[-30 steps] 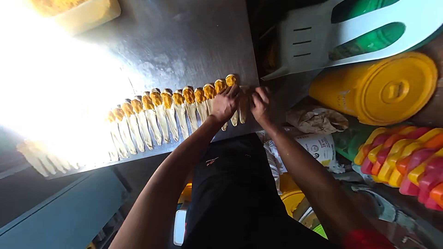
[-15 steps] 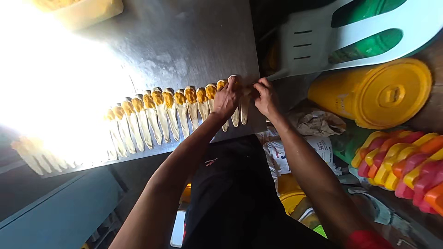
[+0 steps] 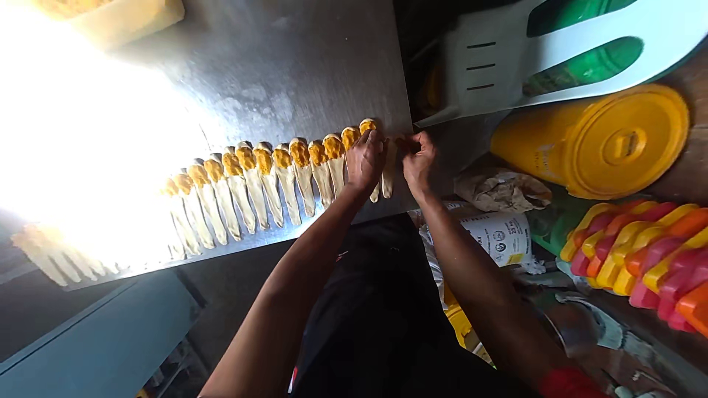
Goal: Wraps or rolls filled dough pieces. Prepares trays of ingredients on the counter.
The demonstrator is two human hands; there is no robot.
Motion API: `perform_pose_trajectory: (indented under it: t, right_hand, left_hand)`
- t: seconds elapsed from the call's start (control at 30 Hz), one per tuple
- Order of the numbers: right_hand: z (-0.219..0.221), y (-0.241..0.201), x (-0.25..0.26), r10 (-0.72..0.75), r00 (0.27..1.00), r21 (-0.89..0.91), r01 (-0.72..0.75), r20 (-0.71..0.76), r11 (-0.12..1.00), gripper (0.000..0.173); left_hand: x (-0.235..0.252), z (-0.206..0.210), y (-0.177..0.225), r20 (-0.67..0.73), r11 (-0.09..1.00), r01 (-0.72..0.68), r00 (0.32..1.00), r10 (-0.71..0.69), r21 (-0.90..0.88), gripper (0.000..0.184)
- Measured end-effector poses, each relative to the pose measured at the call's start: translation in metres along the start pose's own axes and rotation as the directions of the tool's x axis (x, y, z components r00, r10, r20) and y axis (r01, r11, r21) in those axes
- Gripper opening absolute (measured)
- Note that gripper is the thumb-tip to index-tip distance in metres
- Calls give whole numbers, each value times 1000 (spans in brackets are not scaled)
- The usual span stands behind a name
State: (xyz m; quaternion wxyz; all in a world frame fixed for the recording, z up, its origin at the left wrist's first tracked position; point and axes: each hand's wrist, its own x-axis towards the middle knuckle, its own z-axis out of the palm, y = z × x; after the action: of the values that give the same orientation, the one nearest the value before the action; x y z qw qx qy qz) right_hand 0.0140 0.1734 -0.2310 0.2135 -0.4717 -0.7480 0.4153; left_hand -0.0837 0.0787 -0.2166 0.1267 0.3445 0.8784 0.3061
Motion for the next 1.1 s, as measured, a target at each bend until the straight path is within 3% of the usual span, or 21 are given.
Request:
perform_pose_trajectory:
  t: [0.13,0.2,0.3,0.4,0.6,0.73,0.8,0.9,0.97,1.1]
  right_hand:
    - [-9,-17,-31,-153,986,-233,163,60,959,15]
    - [-8,-11,-40,-208,975,-289,222,79,931,24]
    - [-16,-9,-51,-240,956,-248,277,171,928,36]
    - [-22,-3,-60,-269,929,-223,327,255,918,48]
    - [-27,-4,-54,-308,900,-273,394,308,877,33]
    - [-39,-11,-50,-206,850,-462,449,486,765,36]
    - [-47,-18,-40,-201,827,-450,471,525,759,29]
    - [-52,-25,-12,-295,850,-343,460,436,819,28]
    - [-35,-26,12,-333,872,-340,454,359,824,28]
    - [11,-26,32,-464,787,-409,611,407,677,50]
  left_hand:
    - [-5,-2,26,11,969,231,973,-231,-91,16]
    - [-14,-4,33,22,947,269,963,-270,-175,14]
    - [-42,-14,29,86,961,154,987,-138,-229,23]
    - [-41,3,9,23,980,61,998,-58,-192,23]
    - [-29,13,-6,-60,994,-106,992,107,17,16]
    - [-38,-3,-3,237,944,-237,954,182,231,29]
    - [-40,-13,-1,345,914,-286,921,180,287,34]
    - [-44,-28,8,405,927,-263,904,139,269,41]
    - [-60,-27,7,368,937,-293,906,209,189,38]
    - [-110,-8,8,399,884,-445,843,360,143,35]
